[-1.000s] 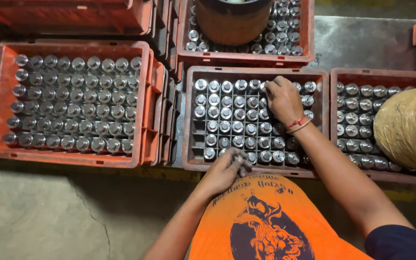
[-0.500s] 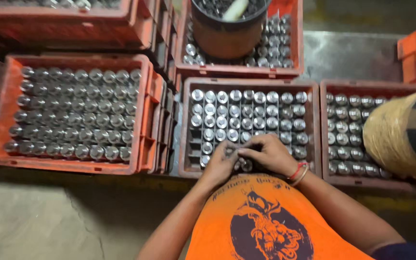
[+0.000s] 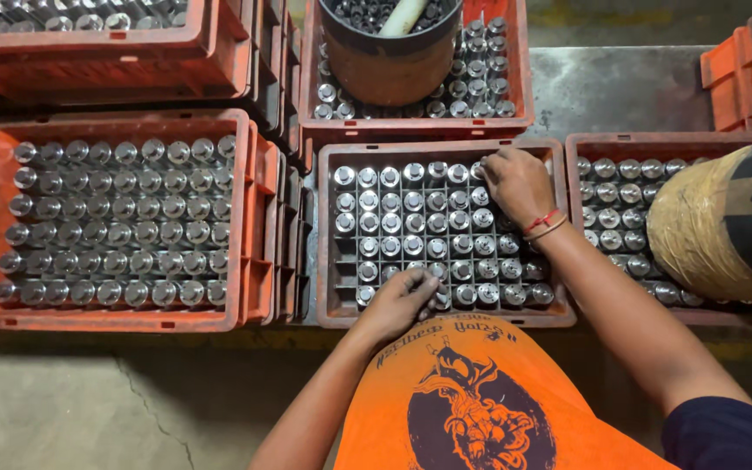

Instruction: The person arranges small metallic cylindrical caps into a grid tray, picking them from a bucket and placing them into slots. They occasionally use a cylindrical tool to press the caps into place. The person works over multiple orange crates filled with similar caps.

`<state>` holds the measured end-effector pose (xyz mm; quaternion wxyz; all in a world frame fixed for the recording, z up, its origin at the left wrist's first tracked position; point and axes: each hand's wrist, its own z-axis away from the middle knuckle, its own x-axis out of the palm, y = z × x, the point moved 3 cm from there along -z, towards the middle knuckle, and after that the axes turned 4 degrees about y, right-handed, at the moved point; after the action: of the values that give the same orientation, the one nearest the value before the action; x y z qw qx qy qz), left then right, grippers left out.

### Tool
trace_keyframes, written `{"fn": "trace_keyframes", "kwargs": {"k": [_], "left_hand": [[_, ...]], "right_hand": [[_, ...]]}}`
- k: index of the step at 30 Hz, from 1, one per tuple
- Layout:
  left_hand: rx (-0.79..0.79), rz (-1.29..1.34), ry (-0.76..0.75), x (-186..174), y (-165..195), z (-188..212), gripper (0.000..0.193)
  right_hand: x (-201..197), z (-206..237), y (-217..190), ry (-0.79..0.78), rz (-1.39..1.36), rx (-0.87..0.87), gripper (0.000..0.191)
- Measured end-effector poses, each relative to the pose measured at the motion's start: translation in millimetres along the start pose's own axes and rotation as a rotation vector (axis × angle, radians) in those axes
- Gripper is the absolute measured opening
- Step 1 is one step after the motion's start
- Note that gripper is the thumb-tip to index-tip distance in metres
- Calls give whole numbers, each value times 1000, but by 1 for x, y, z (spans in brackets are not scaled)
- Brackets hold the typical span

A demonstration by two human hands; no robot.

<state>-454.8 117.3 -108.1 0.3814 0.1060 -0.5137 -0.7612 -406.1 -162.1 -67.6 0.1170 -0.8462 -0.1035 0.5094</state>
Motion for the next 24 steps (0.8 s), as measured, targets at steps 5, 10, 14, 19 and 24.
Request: {"fn": "trace_keyframes", "kwargs": {"k": [5,10,14,19,24], "left_hand": [[30,45,35,-4,-3,-3,16],[-37,133,108,5,0,-4,11],[139,-28,181,14,8,5,11],[175,-160,274,16,15,20,18],[143,-318,299,16,28,21,23]], "right_hand": [[-3,18,-16,-33,-79,-14,14],[-23,18,-14,-169,-98,54,33],[-36,30,-38,-27,-241,51,27],[-27,92,-99,-511,-815,376,28],[-15,93,-92,-613,-982,580,26]]}}
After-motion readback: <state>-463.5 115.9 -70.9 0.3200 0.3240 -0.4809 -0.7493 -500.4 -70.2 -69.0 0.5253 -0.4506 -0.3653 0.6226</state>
